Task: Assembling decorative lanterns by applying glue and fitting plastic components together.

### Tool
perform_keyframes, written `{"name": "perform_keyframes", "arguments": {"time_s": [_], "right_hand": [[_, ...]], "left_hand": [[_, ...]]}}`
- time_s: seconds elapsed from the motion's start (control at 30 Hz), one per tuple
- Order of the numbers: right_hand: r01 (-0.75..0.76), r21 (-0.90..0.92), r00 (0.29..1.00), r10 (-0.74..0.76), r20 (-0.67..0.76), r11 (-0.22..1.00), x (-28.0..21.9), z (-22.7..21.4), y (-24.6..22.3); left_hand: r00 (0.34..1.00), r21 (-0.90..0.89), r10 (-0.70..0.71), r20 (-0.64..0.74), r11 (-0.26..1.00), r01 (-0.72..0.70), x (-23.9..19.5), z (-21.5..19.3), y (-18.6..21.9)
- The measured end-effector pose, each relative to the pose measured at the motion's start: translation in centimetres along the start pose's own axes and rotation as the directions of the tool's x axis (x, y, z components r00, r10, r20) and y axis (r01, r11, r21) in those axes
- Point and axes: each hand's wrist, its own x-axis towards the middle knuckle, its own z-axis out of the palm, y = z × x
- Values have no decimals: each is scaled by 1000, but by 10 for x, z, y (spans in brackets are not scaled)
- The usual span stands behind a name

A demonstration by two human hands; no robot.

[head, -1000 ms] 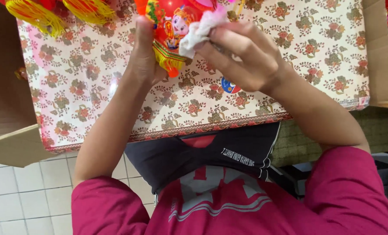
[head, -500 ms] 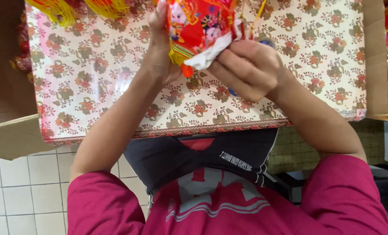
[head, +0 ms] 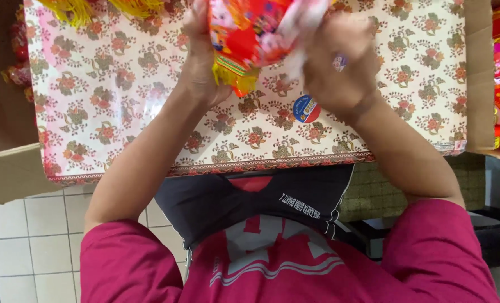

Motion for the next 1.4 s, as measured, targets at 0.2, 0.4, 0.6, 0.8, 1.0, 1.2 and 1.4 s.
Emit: {"name": "perform_keyframes", "arguments": {"time_s": [0.2,0.4,0.6,0.8,1.0,1.2,1.4], "right_hand": [[66,134,989,-46,-144,989,-5,17,2],[-90,-309,931,-31,-364,947,-14,17,6],[-15,-176,920,-56,-388,984,5,14,-9],[-60,-73,997,55,-59,996,10,8,-11],[-315,150,938,331,-101,937,14,-1,-8],[-303,429,886,418,-202,851,4,-9,-13],[-337,254,848,409,-336,907,-26,-59,-20]], "left_hand": [[995,114,-81,59,991,74,0,1,6],[970,151,186,159,966,-210,2,9,8],[950,164,142,-279,981,-98,-1,5,13],[871,722,492,1,602,-341,2,11,26],[884,824,436,168,430,-368,0,40,28],[953,762,216,210,575,-298,-9,41,9],[993,977,67,96,186,-106,6,79,-11]]}}
